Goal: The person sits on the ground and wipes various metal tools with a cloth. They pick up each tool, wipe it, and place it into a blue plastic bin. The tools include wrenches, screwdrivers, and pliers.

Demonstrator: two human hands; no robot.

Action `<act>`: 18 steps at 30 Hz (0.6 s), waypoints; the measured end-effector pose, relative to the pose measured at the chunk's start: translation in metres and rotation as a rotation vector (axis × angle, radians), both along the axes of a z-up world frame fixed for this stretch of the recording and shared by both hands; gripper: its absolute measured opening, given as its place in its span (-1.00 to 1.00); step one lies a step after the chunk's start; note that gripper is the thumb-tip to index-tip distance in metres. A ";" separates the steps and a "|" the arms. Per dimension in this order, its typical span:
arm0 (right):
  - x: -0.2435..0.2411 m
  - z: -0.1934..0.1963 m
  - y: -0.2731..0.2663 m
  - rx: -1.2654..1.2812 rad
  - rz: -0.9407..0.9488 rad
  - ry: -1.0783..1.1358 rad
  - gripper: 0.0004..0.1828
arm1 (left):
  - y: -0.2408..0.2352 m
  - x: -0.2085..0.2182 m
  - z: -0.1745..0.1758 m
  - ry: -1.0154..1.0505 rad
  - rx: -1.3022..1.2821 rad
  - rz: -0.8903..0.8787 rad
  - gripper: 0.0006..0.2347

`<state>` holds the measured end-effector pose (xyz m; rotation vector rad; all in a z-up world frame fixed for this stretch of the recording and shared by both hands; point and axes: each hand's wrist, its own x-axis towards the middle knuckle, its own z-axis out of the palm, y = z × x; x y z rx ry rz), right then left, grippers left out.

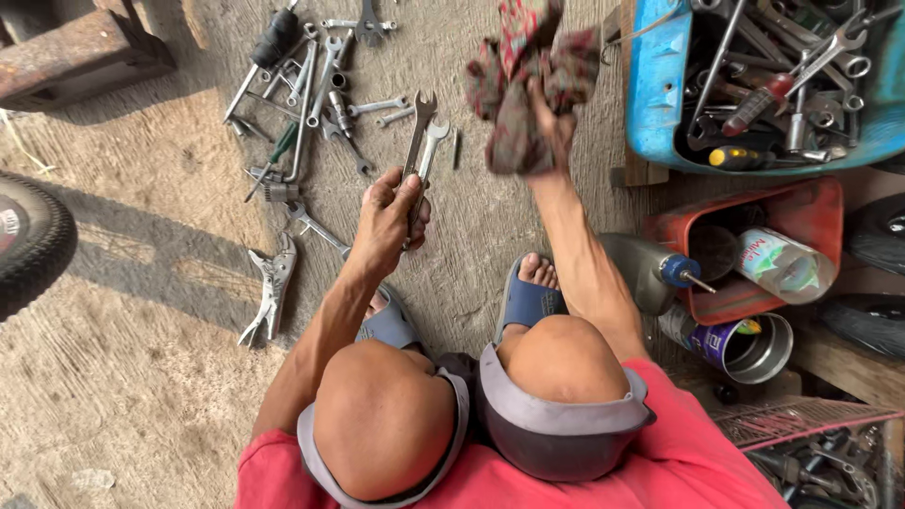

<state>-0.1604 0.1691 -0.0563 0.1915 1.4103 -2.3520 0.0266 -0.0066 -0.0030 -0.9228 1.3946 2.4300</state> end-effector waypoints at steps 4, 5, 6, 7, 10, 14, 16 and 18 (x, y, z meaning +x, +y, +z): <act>0.028 -0.005 -0.006 0.187 0.120 -0.220 -0.51 | 0.019 -0.012 -0.012 0.430 -1.389 -0.230 -0.65; 0.039 -0.012 -0.008 0.240 0.146 -0.280 -0.49 | 0.028 -0.014 -0.017 0.402 -1.409 -0.330 -0.66; 0.053 -0.019 -0.009 0.293 0.170 -0.347 -0.46 | 0.037 -0.011 -0.021 0.370 -1.424 -0.434 -0.67; 0.062 -0.027 -0.007 0.346 0.195 -0.415 -0.44 | 0.044 -0.008 -0.024 0.338 -1.437 -0.539 -0.67; 0.051 -0.053 -0.013 0.320 0.041 -0.074 -0.48 | 0.044 -0.015 -0.029 0.440 -1.289 -0.497 -0.58; 0.058 -0.087 -0.007 0.279 -0.063 0.041 -0.53 | 0.031 -0.014 -0.029 0.215 -0.346 -0.172 -0.56; 0.060 -0.092 -0.005 0.410 0.021 0.133 -0.44 | 0.024 -0.013 -0.025 -0.041 -0.046 -0.214 -0.65; 0.051 -0.082 -0.009 0.824 0.211 -0.005 -0.29 | 0.014 -0.014 -0.019 -0.073 0.024 -0.184 -0.68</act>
